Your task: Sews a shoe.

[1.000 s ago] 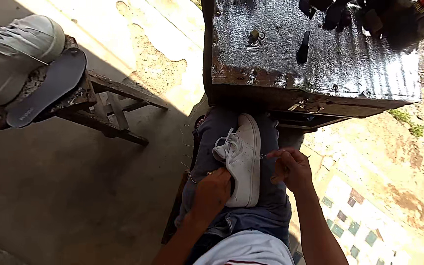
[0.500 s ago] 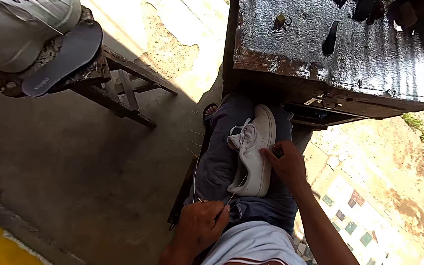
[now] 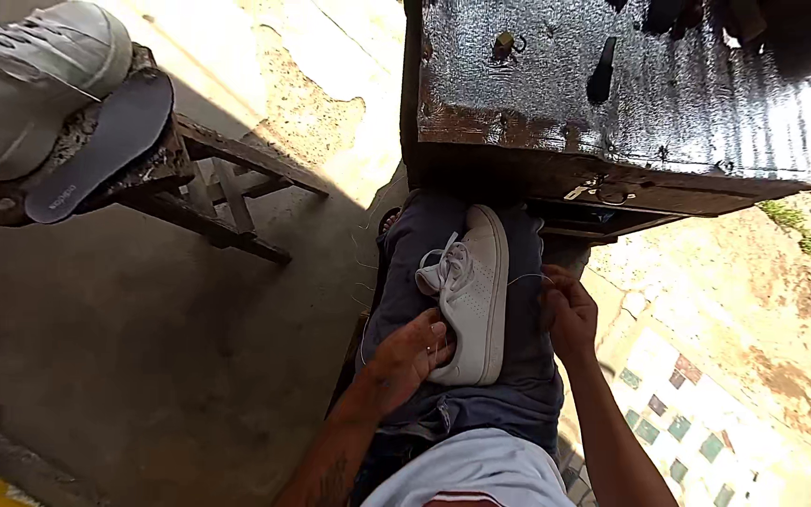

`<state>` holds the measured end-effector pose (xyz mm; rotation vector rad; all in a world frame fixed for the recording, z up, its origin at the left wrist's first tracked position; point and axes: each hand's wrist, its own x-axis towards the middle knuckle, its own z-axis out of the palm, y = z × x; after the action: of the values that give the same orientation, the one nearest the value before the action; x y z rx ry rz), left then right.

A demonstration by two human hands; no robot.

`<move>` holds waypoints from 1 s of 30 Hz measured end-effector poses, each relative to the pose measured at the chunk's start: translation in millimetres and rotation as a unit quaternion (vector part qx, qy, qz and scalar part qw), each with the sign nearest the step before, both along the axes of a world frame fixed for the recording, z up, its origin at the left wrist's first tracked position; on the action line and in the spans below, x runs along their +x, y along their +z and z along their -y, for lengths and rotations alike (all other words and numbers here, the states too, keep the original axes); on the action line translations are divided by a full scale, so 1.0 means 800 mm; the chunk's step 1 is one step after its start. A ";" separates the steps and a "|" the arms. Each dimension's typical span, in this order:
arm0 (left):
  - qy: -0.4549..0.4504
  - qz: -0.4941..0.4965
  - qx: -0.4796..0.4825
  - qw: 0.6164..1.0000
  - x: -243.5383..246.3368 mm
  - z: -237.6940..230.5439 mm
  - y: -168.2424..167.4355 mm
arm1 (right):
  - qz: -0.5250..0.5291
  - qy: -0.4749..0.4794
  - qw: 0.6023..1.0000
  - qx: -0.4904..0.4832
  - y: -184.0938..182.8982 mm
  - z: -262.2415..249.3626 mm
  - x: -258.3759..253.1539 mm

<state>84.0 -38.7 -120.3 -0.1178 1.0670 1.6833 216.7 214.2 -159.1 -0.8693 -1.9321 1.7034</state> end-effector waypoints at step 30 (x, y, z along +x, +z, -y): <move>-0.128 0.055 0.023 0.990 -0.056 -0.055 -0.032 | 0.157 0.066 0.978 0.119 0.115 -0.084 -0.035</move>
<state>39.2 5.3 -146.2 -0.0414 0.9184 1.4513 188.6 281.0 -66.7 -0.9824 -2.3926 1.4300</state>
